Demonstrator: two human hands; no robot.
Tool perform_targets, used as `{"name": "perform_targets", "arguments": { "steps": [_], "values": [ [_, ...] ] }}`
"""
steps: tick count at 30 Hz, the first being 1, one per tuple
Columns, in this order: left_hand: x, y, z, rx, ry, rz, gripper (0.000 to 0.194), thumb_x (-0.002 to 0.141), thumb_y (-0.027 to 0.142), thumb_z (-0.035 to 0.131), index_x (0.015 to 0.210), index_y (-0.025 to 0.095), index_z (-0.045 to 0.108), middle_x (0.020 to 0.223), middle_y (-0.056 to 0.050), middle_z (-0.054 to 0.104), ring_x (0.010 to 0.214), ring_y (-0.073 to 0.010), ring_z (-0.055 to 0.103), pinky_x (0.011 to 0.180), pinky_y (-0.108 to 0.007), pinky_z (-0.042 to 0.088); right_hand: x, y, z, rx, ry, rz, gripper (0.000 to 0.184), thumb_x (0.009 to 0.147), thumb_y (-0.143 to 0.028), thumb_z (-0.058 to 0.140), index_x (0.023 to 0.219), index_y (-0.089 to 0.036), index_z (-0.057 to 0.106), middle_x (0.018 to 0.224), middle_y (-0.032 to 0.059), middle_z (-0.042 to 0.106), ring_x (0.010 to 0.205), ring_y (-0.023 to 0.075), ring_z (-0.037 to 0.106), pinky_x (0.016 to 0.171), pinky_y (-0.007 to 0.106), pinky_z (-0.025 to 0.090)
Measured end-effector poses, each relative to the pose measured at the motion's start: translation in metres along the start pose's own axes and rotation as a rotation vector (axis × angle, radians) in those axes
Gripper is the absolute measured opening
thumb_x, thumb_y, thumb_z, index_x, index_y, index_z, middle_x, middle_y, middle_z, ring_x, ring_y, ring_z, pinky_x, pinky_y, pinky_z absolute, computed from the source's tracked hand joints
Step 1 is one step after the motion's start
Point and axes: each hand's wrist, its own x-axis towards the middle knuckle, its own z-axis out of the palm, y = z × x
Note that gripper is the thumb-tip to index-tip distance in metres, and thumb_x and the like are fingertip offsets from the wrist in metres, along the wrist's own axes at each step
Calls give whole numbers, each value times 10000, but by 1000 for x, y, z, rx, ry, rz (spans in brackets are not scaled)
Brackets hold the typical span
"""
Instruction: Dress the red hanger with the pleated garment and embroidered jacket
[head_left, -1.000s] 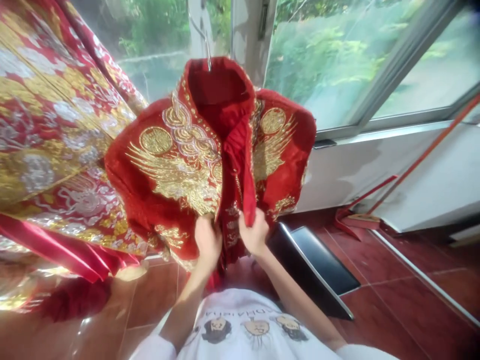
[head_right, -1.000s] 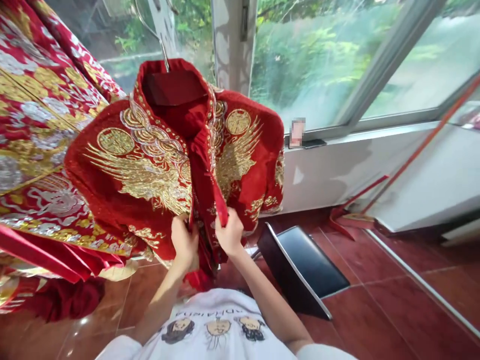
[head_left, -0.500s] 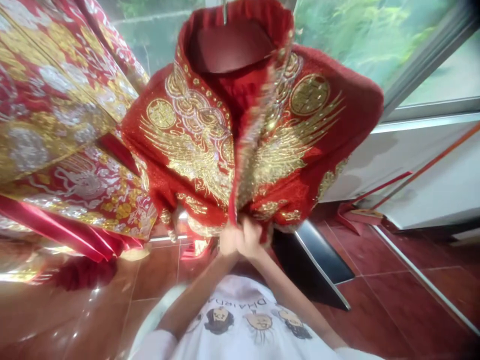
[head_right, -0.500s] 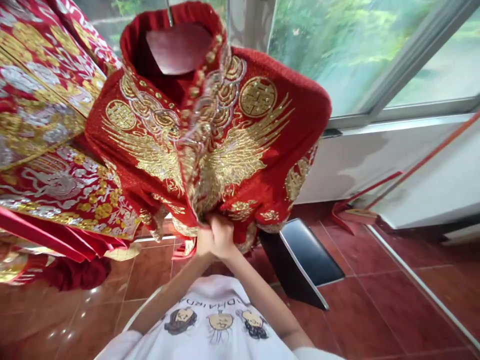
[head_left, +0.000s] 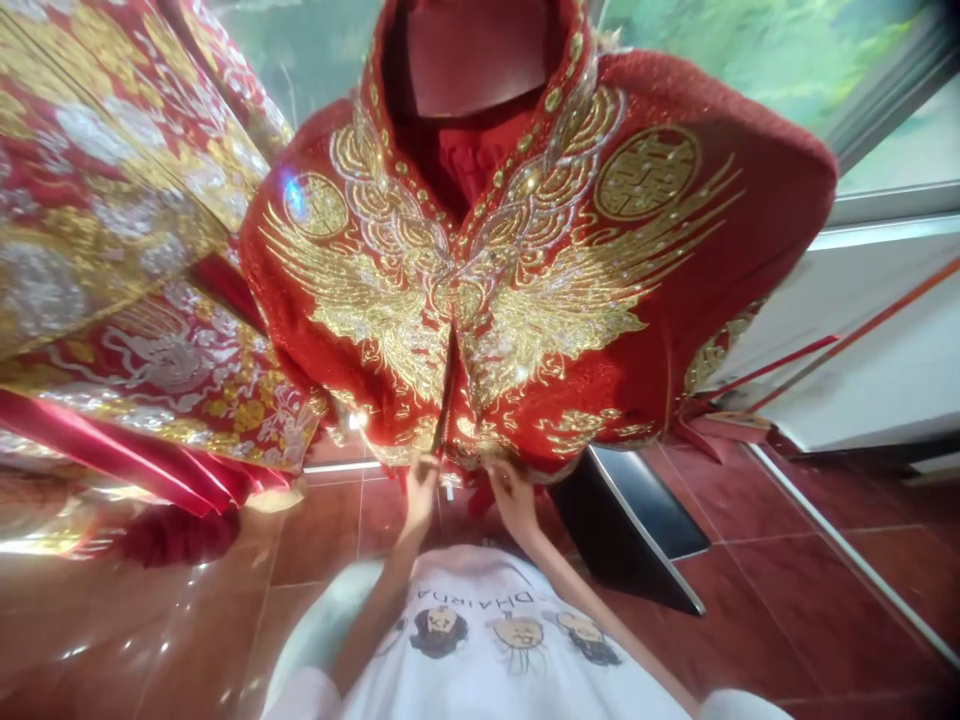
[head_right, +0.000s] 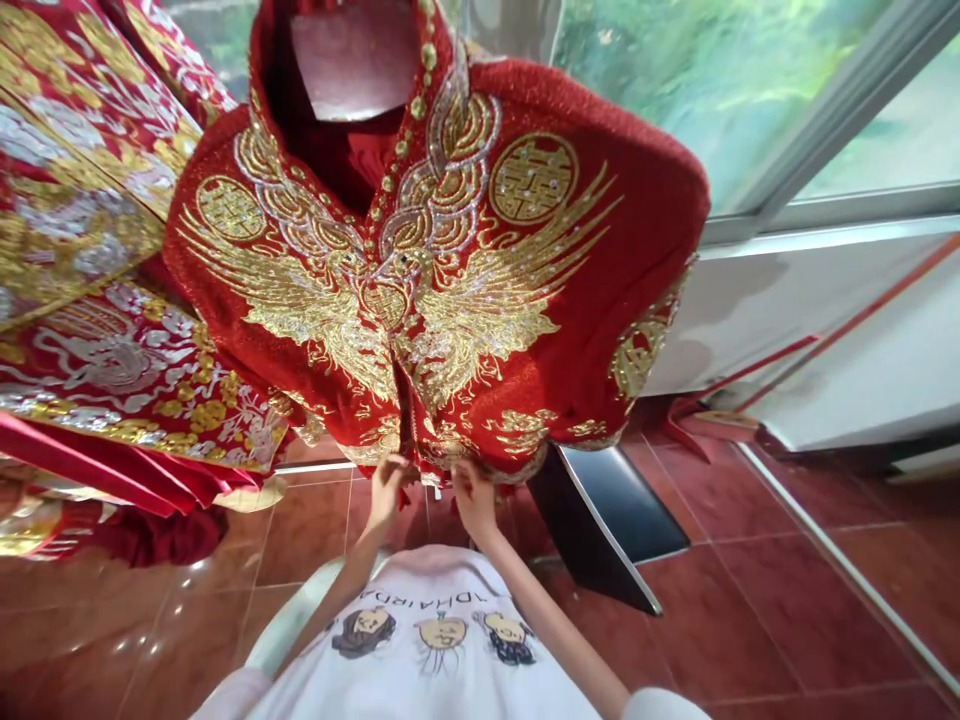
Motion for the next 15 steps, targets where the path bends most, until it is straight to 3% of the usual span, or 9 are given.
{"name": "perform_targets", "arguments": {
  "steps": [3, 7, 11, 15],
  "values": [
    [-5, -5, -30, -142, 157, -116, 388, 691, 495, 678, 836, 189, 488, 801, -26, 582, 709, -154, 593, 653, -277, 482, -7, 15, -16, 91, 96, 119, 333, 631, -431, 703, 791, -161, 593, 723, 53, 648, 681, 190, 619, 649, 325, 523],
    [5, 4, -50, -268, 170, -205, 463, 657, 490, 763, 927, 194, 529, 870, -28, 624, 775, -159, 626, 740, -303, 515, -6, 16, -23, 253, 155, 231, 507, 540, -417, 758, 937, -163, 571, 911, 61, 675, 844, 188, 645, 753, 315, 527],
    [12, 0, -43, -326, 47, -274, 530, 583, 388, 846, 1000, 168, 602, 985, -81, 667, 892, -209, 654, 816, -329, 530, -5, 2, -10, 351, 117, 320, 536, 531, -390, 775, 964, -127, 599, 960, 97, 683, 834, 204, 644, 787, 349, 520],
    [0, -10, -21, -343, -66, -321, 485, 581, 299, 848, 1000, 150, 655, 1030, -113, 688, 977, -243, 658, 882, -341, 527, -11, -10, 4, 345, 123, 370, 448, 555, -317, 778, 922, -104, 635, 917, 93, 692, 812, 207, 631, 779, 344, 508]
  ]
}}
